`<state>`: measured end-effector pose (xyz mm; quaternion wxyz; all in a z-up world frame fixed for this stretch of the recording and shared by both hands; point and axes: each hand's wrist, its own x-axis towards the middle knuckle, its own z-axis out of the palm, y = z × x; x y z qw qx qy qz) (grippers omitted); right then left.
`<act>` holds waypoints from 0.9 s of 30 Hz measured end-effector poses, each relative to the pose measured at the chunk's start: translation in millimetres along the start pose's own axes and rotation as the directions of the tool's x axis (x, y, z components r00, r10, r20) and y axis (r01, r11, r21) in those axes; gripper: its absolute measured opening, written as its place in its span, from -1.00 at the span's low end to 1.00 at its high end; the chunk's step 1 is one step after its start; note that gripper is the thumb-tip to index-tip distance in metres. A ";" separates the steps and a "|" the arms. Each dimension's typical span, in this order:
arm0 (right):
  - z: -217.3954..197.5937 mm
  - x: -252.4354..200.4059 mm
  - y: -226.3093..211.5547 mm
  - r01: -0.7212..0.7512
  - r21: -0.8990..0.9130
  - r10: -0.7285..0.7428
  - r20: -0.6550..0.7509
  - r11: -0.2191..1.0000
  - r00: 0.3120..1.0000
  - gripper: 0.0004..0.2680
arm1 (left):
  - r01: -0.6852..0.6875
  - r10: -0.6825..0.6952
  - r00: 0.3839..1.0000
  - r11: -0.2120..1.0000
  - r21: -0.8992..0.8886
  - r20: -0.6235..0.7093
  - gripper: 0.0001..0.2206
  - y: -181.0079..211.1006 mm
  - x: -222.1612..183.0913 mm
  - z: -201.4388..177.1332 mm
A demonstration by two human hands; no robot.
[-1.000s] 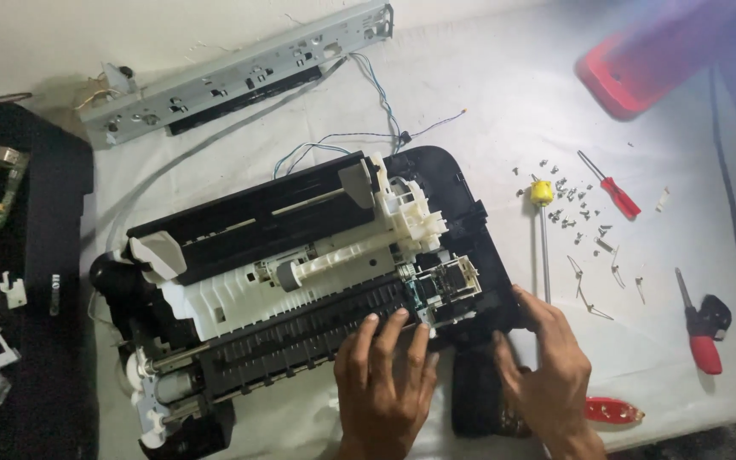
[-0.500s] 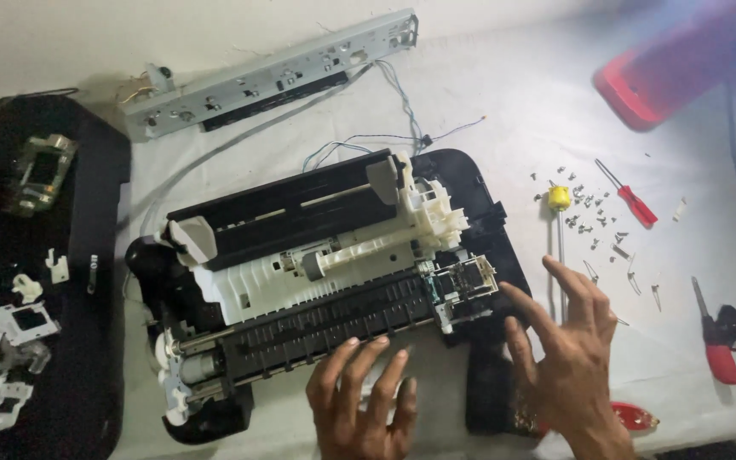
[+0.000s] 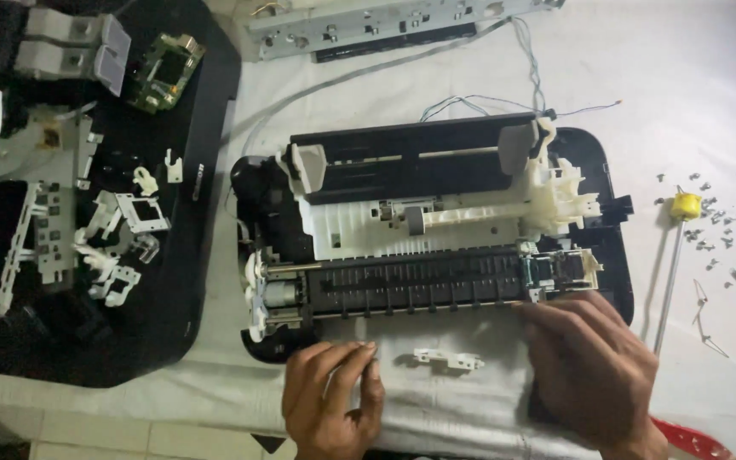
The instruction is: Securing a circuit board into a printer chassis using a screwdriver and screws.
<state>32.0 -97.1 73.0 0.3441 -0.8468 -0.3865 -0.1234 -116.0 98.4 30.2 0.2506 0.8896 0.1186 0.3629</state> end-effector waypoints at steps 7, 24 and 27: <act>53.6 -70.6 17.0 -0.030 -0.168 0.122 0.569 0.985 0.813 -0.72 | -0.077 0.090 0.816 0.996 -0.046 0.572 -0.53 -5.3 -37.0 30.7; -51.8 -43.7 79.2 -0.153 -0.113 0.161 0.072 0.982 0.984 -0.67 | -0.318 0.354 0.876 0.935 -0.158 0.328 -0.88 74.2 47.2 100.3; -42.2 -27.8 93.6 -0.227 -0.055 0.228 0.012 0.972 0.974 -0.74 | -0.348 0.387 0.845 0.922 -0.170 0.369 -0.84 76.3 57.4 116.8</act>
